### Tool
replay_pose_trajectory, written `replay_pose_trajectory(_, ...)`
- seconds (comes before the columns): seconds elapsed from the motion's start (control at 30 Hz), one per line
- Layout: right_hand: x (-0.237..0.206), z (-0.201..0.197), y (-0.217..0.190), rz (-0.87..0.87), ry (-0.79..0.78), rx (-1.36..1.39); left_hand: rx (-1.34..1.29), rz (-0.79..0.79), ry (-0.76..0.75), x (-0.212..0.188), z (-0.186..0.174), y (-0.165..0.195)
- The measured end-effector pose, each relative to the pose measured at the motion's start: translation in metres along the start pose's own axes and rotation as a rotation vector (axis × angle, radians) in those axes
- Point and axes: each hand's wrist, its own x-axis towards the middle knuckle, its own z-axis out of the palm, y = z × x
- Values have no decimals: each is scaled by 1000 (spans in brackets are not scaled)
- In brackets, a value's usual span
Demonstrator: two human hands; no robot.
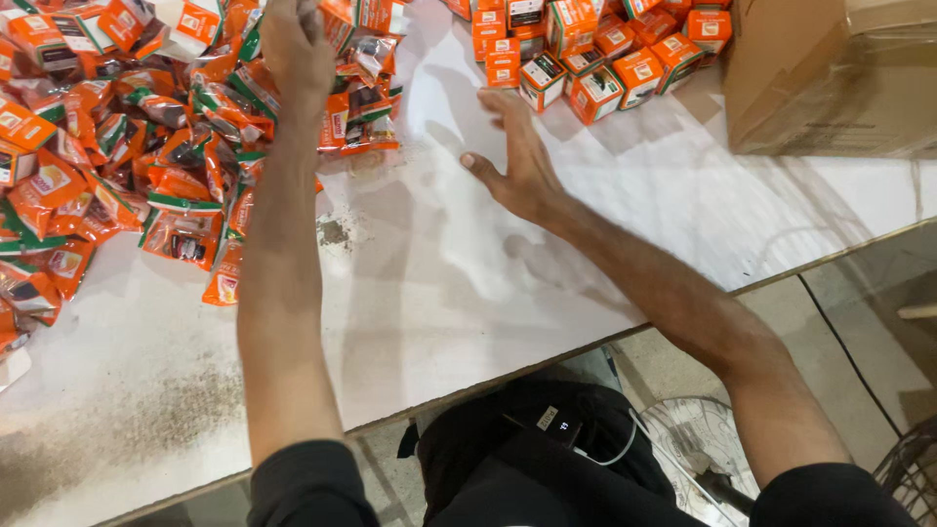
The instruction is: The person picks up small orange packets from a pile on the table and places them into small cardboard boxes, closing each box and setting it with the finished boxes. They repeat this packing cycle continuously, occasionally reaching deeper into the pile to gather more packets.
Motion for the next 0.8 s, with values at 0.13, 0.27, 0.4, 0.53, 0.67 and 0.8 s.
replay_pose_trajectory(0.13, -4, 11, 16, 380, -24, 669, -328, 675, -269, -67, 6, 47)
replay_pose_trajectory(0.27, -10, 18, 12, 252, -196, 415, -97, 566, -334, -124, -11, 51)
replay_pose_trajectory(0.4, -22, 26, -8, 184, -239, 187, 660, 522, -329, -120, -11, 14)
replay_pose_trajectory(0.53, -20, 26, -18, 196, -284, 159, 523, 419, -367, -115, 12, -20)
replay_pose_trajectory(0.67, -21, 22, -21, 189, -256, 149, 595, 559, -190, -135, 22, -24)
replay_pose_trajectory(0.8, -24, 21, -21, 161, -180, 149, 424, 620, -398, -176, -5, -12)
